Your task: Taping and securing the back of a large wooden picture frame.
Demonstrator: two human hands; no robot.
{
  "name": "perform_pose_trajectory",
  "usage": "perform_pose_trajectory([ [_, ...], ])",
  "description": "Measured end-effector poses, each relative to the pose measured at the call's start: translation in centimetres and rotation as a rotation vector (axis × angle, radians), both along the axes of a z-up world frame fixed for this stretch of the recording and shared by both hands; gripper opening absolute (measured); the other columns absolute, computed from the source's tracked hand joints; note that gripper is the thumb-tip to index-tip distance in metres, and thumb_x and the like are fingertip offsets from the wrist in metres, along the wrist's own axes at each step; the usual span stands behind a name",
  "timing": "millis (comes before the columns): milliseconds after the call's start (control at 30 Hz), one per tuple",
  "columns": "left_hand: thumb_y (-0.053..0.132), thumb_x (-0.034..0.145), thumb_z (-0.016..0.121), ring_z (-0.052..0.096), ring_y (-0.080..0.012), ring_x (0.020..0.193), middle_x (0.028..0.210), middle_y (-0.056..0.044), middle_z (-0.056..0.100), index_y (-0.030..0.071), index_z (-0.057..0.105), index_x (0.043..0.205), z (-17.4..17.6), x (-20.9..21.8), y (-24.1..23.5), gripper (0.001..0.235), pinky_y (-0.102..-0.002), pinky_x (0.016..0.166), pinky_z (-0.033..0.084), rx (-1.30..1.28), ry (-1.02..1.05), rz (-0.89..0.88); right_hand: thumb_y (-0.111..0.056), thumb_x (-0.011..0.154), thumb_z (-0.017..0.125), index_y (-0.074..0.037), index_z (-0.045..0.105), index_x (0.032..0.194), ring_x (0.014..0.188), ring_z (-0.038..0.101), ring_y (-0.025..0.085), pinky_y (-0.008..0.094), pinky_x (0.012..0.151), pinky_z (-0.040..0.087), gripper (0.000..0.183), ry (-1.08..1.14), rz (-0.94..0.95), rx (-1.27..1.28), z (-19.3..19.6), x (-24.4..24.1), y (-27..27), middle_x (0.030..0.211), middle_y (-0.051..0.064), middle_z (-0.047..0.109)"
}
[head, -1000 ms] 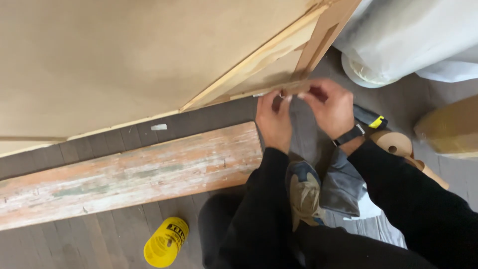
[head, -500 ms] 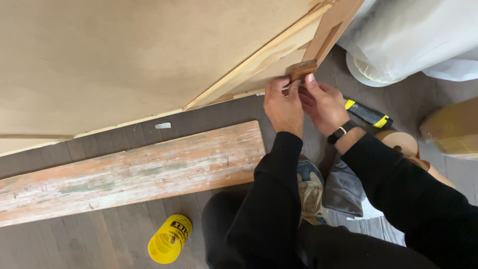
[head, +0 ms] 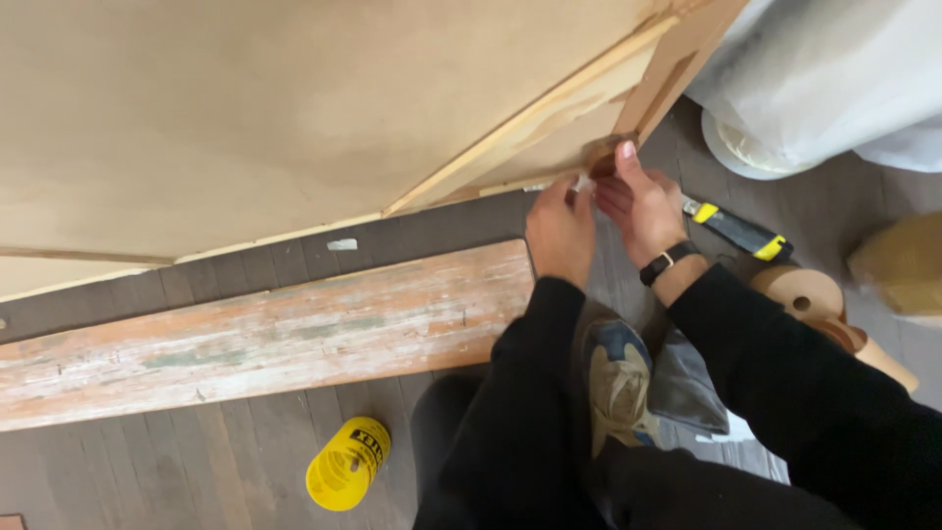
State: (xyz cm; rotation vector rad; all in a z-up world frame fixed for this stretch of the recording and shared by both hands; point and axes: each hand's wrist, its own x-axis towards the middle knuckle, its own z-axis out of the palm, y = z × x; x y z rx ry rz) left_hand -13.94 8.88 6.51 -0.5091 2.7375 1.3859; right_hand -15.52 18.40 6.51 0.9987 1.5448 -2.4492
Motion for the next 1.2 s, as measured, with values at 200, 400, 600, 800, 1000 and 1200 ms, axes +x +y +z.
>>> perform_pose_trajectory([
  [200, 0.035, 0.086, 0.062, 0.067, -0.0333, 0.091, 0.090, -0.011, 0.071, 0.013, 0.061, 0.110, 4.8, 5.6, -2.3, 0.032, -0.047, 0.076, 0.053, 0.135, -0.072, -0.055, -0.051, 0.080, 0.075, 0.001, 0.044, 0.105, 0.091, 0.067, 0.032, 0.043, 0.087, 0.054, 0.066, -0.001, 0.019, 0.031, -0.7, -0.2, 0.7, 0.091, 0.019, 0.061],
  [400, 0.040, 0.089, 0.060, 0.067, -0.0340, 0.089, 0.092, -0.009, 0.070, 0.013, 0.048, 0.123, 1.9, 15.0, -6.9, 0.045, -0.048, 0.076, 0.054, 0.116, -0.379, -0.332, -0.053, 0.081, 0.071, -0.001, 0.048, 0.093, 0.090, 0.070, 0.033, 0.044, 0.087, 0.055, 0.059, -0.003, 0.008, 0.046, -0.5, -0.1, 0.1, 0.085, 0.020, 0.060],
  [600, 0.045, 0.087, 0.059, 0.066, -0.0318, 0.091, 0.097, 0.002, 0.068, 0.021, 0.041, 0.129, -2.3, 16.3, -6.2, 0.052, -0.050, 0.078, 0.053, -0.054, -0.565, -0.447, -0.054, 0.077, 0.071, 0.000, 0.053, 0.089, 0.086, 0.071, 0.033, 0.043, 0.085, 0.058, 0.058, 0.013, -0.009, 0.039, 4.3, -0.4, -0.5, 0.083, 0.019, 0.058],
  [800, 0.038, 0.086, 0.058, 0.065, -0.0303, 0.083, 0.089, -0.003, 0.066, 0.011, 0.042, 0.128, -0.5, 15.9, -5.7, 0.053, -0.043, 0.074, 0.052, 0.017, -0.544, -0.491, -0.053, 0.068, 0.073, -0.001, 0.054, 0.082, 0.081, 0.070, 0.029, 0.038, 0.081, 0.058, 0.057, 0.030, 0.002, 0.004, 10.0, -0.2, -0.5, 0.076, 0.014, 0.057],
  [1000, 0.033, 0.085, 0.060, 0.064, -0.0261, 0.074, 0.080, -0.005, 0.065, 0.004, 0.044, 0.126, 0.3, 15.4, -5.6, 0.053, -0.035, 0.069, 0.050, 0.053, -0.445, -0.459, -0.051, 0.064, 0.072, -0.007, 0.054, 0.075, 0.078, 0.069, 0.022, 0.029, 0.078, 0.058, 0.050, 0.062, 0.061, -0.027, 12.4, -0.2, -0.4, 0.073, 0.007, 0.057],
  [1200, 0.033, 0.085, 0.060, 0.064, -0.0264, 0.074, 0.079, -0.006, 0.066, 0.002, 0.045, 0.125, -0.4, 15.6, -5.6, 0.053, -0.035, 0.069, 0.050, 0.054, -0.424, -0.474, -0.053, 0.061, 0.070, -0.003, 0.052, 0.084, 0.090, 0.068, 0.026, 0.032, 0.085, 0.055, 0.058, 0.048, 0.116, -0.031, 14.0, 0.1, -0.4, 0.086, 0.015, 0.059],
])
